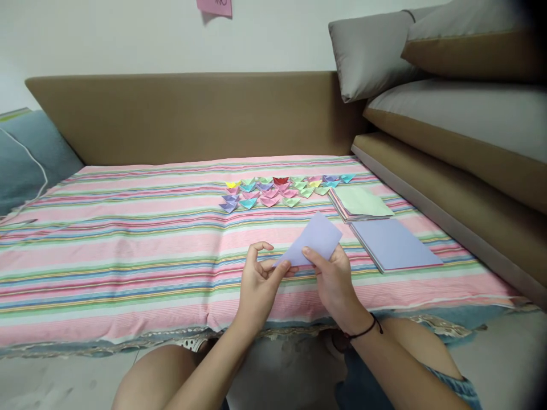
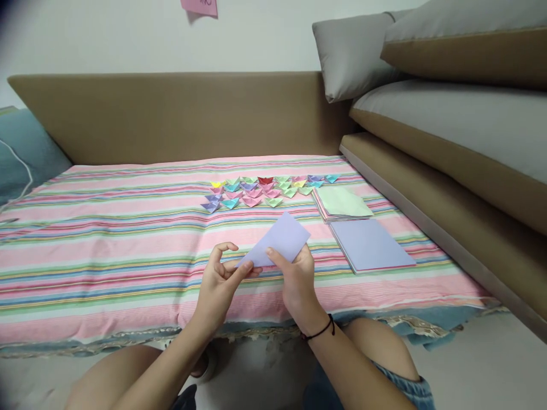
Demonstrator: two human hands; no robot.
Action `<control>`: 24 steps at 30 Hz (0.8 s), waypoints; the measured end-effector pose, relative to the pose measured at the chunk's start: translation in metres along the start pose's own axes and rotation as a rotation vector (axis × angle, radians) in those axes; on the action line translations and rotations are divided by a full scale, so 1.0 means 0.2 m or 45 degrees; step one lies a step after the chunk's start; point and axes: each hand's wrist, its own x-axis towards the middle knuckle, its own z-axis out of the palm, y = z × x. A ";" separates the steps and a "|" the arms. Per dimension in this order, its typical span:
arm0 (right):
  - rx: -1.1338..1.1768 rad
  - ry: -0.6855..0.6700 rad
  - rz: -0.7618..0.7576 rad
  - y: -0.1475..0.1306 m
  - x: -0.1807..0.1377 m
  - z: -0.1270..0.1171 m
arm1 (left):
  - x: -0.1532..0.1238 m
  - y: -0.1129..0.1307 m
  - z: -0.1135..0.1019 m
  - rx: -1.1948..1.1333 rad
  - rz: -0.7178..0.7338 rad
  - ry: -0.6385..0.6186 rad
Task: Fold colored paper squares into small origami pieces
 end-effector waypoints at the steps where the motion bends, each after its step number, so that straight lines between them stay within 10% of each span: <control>1: -0.001 0.001 -0.004 0.00 0.00 0.00 | 0.00 0.00 0.00 0.012 0.009 -0.011; 16: -0.020 -0.051 -0.098 -0.02 0.03 -0.03 | -0.02 0.02 -0.02 0.020 0.047 -0.164; 24: -0.126 -0.063 -0.119 0.03 -0.03 0.01 | -0.01 -0.02 0.02 0.047 -0.042 0.066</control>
